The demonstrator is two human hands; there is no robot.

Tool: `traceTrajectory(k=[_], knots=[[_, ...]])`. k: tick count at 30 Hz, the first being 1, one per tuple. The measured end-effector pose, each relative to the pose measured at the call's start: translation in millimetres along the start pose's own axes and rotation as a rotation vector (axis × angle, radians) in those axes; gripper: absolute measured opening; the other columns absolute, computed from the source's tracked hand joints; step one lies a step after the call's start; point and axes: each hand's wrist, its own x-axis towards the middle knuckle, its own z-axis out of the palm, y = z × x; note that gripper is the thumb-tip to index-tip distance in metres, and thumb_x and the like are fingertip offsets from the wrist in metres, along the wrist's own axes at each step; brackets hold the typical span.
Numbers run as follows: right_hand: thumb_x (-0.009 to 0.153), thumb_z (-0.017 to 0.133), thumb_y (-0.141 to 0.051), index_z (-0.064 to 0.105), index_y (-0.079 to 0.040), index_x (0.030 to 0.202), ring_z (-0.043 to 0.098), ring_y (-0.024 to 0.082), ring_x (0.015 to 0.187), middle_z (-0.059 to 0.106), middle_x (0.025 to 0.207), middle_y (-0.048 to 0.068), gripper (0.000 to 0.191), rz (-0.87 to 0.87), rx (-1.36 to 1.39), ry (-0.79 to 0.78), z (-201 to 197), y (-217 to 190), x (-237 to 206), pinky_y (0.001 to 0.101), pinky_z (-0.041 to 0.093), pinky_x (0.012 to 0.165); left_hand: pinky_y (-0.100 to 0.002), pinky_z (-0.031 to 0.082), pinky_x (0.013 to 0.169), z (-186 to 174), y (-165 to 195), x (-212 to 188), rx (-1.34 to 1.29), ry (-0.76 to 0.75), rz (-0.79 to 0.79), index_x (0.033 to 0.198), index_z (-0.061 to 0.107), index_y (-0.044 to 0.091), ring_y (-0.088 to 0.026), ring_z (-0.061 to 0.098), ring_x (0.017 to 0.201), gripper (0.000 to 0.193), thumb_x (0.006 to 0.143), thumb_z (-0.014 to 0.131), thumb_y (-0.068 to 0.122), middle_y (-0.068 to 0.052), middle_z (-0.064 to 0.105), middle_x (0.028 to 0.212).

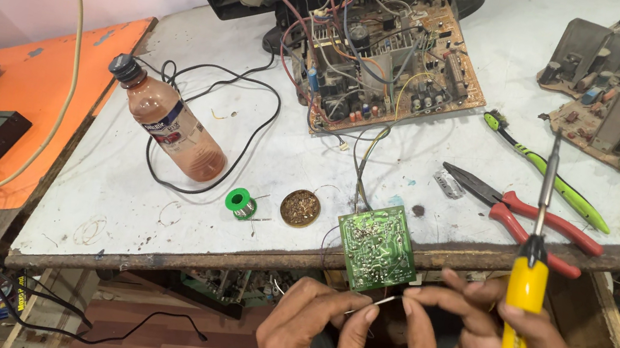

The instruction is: The person solders a small green circuit board at a cluttered workbench. They hold the board with one hand, apply a yellow soldering iron to its underside, feed solder wire to the joints, and periodically reposition the board and trim or adjust component leads while working across different spots on the board.

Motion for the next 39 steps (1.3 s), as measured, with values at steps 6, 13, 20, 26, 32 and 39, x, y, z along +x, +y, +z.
traceTrajectory(k=[6, 13, 20, 26, 32, 39], knots=[[0.077, 0.075, 0.021, 0.025, -0.008, 0.137, 0.072, 0.028, 0.094, 0.049, 0.122, 0.021, 0.083, -0.031, -0.010, -0.023, 5.3, 8.8, 17.3, 0.0468, 0.060, 0.106, -0.023, 0.042, 0.047, 7.1, -2.7, 0.0, 0.036, 0.075, -0.008, 0.086, 0.082, 0.004, -0.008, 0.056, 0.050, 0.014, 0.073, 0.085, 0.001, -0.003, 0.067, 0.064], [0.081, 0.073, 0.015, 0.033, -0.006, 0.130, 0.070, 0.028, 0.098, 0.053, 0.120, 0.021, 0.067, -0.071, -0.032, -0.018, -16.4, -1.2, 24.4, 0.0449, 0.061, 0.101, -0.024, 0.035, 0.043, 1.7, -9.9, 5.4, 0.173, 0.263, -0.017, 0.087, 0.083, 0.006, -0.007, 0.050, 0.048, 0.017, 0.070, 0.087, 0.002, 0.000, 0.063, 0.060], [0.116, 0.053, -0.025, 0.043, 0.002, 0.140, 0.073, 0.028, 0.095, 0.066, 0.107, 0.026, 0.038, 0.103, -0.037, 0.071, -57.8, 9.3, 5.3, 0.0432, 0.062, 0.099, -0.026, 0.047, 0.053, 10.6, -8.2, 19.1, 0.158, 0.248, 0.102, 0.087, 0.080, 0.004, -0.010, 0.062, 0.061, 0.014, 0.074, 0.085, 0.002, -0.002, 0.066, 0.072], [0.118, 0.040, -0.046, 0.037, 0.009, 0.155, 0.070, 0.033, 0.096, 0.064, 0.104, 0.030, 0.067, 0.324, -0.030, 0.065, -90.6, 5.3, 14.3, 0.0496, 0.062, 0.093, -0.034, 0.061, 0.080, 21.4, -13.7, 24.8, 0.077, 0.172, -0.009, 0.089, 0.080, 0.002, -0.023, 0.077, 0.098, 0.011, 0.078, 0.081, 0.002, -0.014, 0.078, 0.110], [0.119, 0.039, -0.045, 0.044, 0.012, 0.143, 0.066, 0.030, 0.079, 0.061, 0.092, 0.030, 0.062, 0.364, -0.016, 0.071, -87.5, -4.9, 27.8, 0.0428, 0.062, 0.086, -0.034, 0.063, 0.083, 25.0, -25.5, 20.9, 0.033, 0.187, -0.038, 0.089, 0.080, 0.002, -0.024, 0.080, 0.102, 0.010, 0.080, 0.080, 0.001, -0.017, 0.079, 0.116], [0.108, 0.054, -0.028, 0.070, 0.002, 0.129, 0.069, 0.016, 0.063, 0.072, 0.085, 0.015, 0.040, 0.388, -0.365, -0.261, -37.8, -40.3, 60.6, 0.0272, 0.054, 0.055, -0.023, 0.055, 0.053, -3.8, -33.6, 14.2, 0.134, 0.386, -0.096, 0.084, 0.077, 0.002, -0.012, 0.071, 0.064, 0.009, 0.077, 0.082, 0.001, -0.008, 0.080, 0.083]])
